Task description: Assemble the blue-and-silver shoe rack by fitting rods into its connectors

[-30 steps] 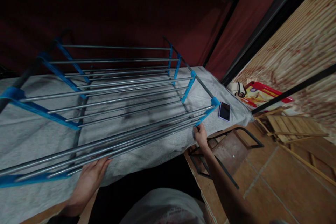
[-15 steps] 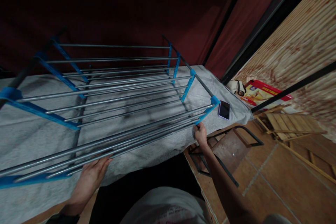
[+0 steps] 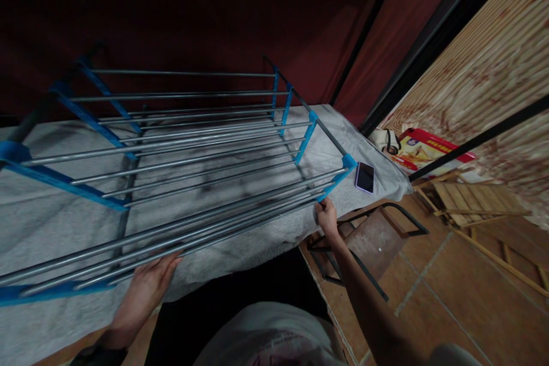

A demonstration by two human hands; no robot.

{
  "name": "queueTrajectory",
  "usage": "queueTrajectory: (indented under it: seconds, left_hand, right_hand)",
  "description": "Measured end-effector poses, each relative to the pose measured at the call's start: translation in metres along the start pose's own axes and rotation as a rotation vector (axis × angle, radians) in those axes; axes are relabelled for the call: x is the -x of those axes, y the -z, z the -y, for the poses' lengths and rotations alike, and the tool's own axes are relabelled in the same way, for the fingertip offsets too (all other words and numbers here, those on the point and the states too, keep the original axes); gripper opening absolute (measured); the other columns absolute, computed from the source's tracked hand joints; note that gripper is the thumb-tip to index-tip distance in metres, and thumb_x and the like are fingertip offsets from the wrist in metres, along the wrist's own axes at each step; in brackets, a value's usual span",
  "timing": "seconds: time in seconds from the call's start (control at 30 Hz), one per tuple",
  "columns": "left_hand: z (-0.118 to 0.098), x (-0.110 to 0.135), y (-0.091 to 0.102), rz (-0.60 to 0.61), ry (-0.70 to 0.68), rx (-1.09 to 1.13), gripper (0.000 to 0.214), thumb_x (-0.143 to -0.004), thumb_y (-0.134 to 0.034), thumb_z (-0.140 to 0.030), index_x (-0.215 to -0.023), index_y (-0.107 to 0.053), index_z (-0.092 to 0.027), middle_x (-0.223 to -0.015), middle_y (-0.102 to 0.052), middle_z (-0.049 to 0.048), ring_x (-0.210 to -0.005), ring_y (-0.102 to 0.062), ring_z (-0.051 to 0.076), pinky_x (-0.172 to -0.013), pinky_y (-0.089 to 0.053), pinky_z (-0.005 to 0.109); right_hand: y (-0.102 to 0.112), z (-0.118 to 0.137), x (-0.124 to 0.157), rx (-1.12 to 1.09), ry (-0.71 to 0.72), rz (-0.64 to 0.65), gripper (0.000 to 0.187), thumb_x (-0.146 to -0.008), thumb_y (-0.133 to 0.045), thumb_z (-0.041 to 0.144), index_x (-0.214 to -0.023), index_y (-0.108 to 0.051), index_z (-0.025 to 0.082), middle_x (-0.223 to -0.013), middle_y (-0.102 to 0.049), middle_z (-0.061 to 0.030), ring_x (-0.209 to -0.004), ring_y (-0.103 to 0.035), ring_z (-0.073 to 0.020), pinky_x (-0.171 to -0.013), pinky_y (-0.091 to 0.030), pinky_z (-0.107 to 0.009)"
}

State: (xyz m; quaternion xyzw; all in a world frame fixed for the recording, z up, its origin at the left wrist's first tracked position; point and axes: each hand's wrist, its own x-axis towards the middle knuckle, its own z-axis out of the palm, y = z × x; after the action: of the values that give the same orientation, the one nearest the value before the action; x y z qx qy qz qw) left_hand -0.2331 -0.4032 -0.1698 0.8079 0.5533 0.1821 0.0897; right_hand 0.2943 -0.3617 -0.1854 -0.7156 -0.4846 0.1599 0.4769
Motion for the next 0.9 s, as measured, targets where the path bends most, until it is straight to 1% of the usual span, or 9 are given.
queueTrajectory:
  seconds: [0.2, 0.3, 0.4, 0.53, 0.67, 0.9]
  left_hand:
    - [0.006, 0.001, -0.003, 0.027, 0.012, 0.017, 0.062, -0.096, -0.032, -0.065, -0.106, -0.073, -0.02, -0.105, -0.077, 0.0078, -0.098, -0.073, 0.027, -0.094, -0.056, 0.039]
    - [0.007, 0.0, -0.003, 0.024, 0.026, 0.013, 0.064, -0.095, -0.031, -0.067, -0.105, -0.074, -0.021, -0.103, -0.078, 0.007, -0.096, -0.074, 0.027, -0.092, -0.057, 0.038]
    - [0.008, 0.0, -0.003, 0.018, 0.025, 0.027, 0.062, -0.094, -0.032, -0.068, -0.103, -0.074, -0.024, -0.102, -0.078, 0.0051, -0.094, -0.074, 0.026, -0.092, -0.057, 0.036]
    - [0.013, 0.0, -0.005, 0.007, 0.037, 0.011, 0.062, -0.094, -0.032, -0.068, -0.103, -0.074, -0.023, -0.1, -0.079, 0.0057, -0.092, -0.075, 0.027, -0.091, -0.058, 0.037]
    - [0.016, 0.002, -0.007, 0.04, 0.02, 0.017, 0.06, -0.094, -0.033, -0.066, -0.106, -0.073, -0.023, -0.103, -0.078, 0.0059, -0.097, -0.074, 0.027, -0.092, -0.057, 0.037]
    - [0.014, 0.002, -0.006, 0.028, 0.032, 0.051, 0.057, -0.094, -0.036, -0.066, -0.105, -0.073, -0.025, -0.106, -0.078, 0.0043, -0.097, -0.074, 0.026, -0.095, -0.056, 0.036]
  right_hand:
    - [0.0, -0.001, 0.001, -0.005, 0.004, 0.006, 0.016, -0.078, -0.051, 0.033, -0.085, -0.059, 0.021, -0.086, -0.065, -0.0068, -0.082, -0.058, -0.0223, -0.082, -0.047, -0.036]
    - [0.0, -0.001, 0.0, -0.006, 0.008, 0.009, 0.015, -0.079, -0.051, 0.034, -0.083, -0.058, 0.022, -0.085, -0.065, -0.0063, -0.08, -0.057, -0.0216, -0.081, -0.047, -0.036]
    - [0.0, -0.001, 0.0, -0.007, 0.008, 0.009, 0.016, -0.08, -0.052, 0.036, -0.084, -0.058, 0.022, -0.085, -0.065, -0.0059, -0.079, -0.057, -0.0211, -0.08, -0.047, -0.035]
    - [-0.001, -0.002, 0.0, -0.006, 0.003, 0.005, 0.018, -0.081, -0.052, 0.038, -0.085, -0.057, 0.021, -0.082, -0.064, -0.0053, -0.076, -0.057, -0.0211, -0.077, -0.046, -0.035]
    - [-0.001, -0.002, 0.001, 0.005, 0.006, -0.011, 0.016, -0.08, -0.053, 0.037, -0.084, -0.056, 0.022, -0.081, -0.063, -0.0047, -0.075, -0.055, -0.0205, -0.075, -0.045, -0.034]
    - [-0.001, -0.002, 0.002, 0.022, 0.019, -0.024, 0.013, -0.079, -0.052, 0.035, -0.083, -0.055, 0.023, -0.079, -0.061, -0.0033, -0.075, -0.054, -0.0204, -0.074, -0.045, -0.033]
